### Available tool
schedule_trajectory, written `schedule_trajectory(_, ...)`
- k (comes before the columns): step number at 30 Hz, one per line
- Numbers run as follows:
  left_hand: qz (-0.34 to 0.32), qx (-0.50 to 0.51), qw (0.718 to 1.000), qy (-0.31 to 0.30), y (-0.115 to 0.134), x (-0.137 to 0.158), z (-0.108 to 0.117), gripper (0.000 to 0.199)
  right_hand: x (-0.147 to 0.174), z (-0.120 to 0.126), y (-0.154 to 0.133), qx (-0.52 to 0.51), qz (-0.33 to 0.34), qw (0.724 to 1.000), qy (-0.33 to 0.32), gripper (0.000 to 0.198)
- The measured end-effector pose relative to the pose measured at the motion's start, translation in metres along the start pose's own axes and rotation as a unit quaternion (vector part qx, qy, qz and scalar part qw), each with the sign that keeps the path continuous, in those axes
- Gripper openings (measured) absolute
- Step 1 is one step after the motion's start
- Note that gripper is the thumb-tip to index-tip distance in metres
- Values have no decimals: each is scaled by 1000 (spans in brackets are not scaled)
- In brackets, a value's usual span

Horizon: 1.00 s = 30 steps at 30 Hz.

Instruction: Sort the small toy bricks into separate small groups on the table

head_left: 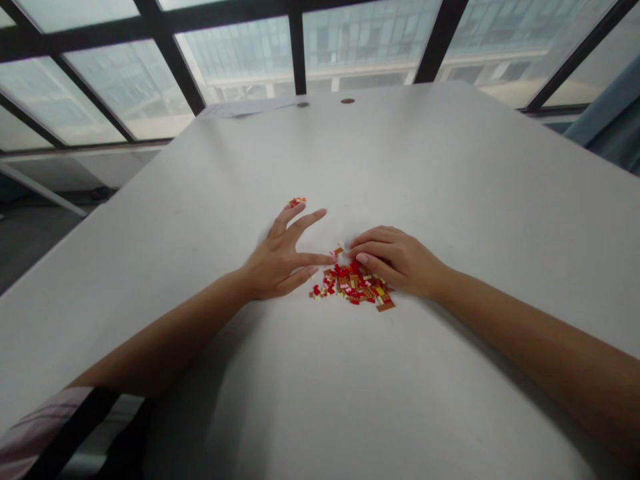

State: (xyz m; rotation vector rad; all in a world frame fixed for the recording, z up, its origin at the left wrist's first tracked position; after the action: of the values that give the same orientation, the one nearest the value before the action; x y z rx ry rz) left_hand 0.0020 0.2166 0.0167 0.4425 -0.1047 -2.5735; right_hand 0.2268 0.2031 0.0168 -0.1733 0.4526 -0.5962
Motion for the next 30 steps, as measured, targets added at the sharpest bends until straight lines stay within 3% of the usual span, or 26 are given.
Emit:
schedule_trajectory(6,-14,5,1000,23,2,1,5,31,0,1,-1,2,4,1000,2,41)
schedule_trajectory(13,20,-9,1000,-13,0,-1,2,33,1,0,0,7,3,1000,4,42)
schedule_trajectory(24,-30,14,999,43,-4,2,5,42,0,0,0,0,9,1000,5,41)
schedule_trajectory(30,2,-5,998,55,-9,2,2,43,0,0,0,0,7,1000,3,40)
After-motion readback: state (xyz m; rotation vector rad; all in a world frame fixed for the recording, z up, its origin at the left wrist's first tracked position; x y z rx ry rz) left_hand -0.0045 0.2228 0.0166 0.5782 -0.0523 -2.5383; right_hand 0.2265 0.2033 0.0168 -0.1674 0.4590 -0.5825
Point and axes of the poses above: each hand's wrist, its own x-axis away from the middle knuckle, its own z-axis out of the back of the hand, y = z × x, the point moved 4 cm from there along -x, towards the middle knuckle, and after that the axes turned 7 degrees about -y, right-handed, at the moved point
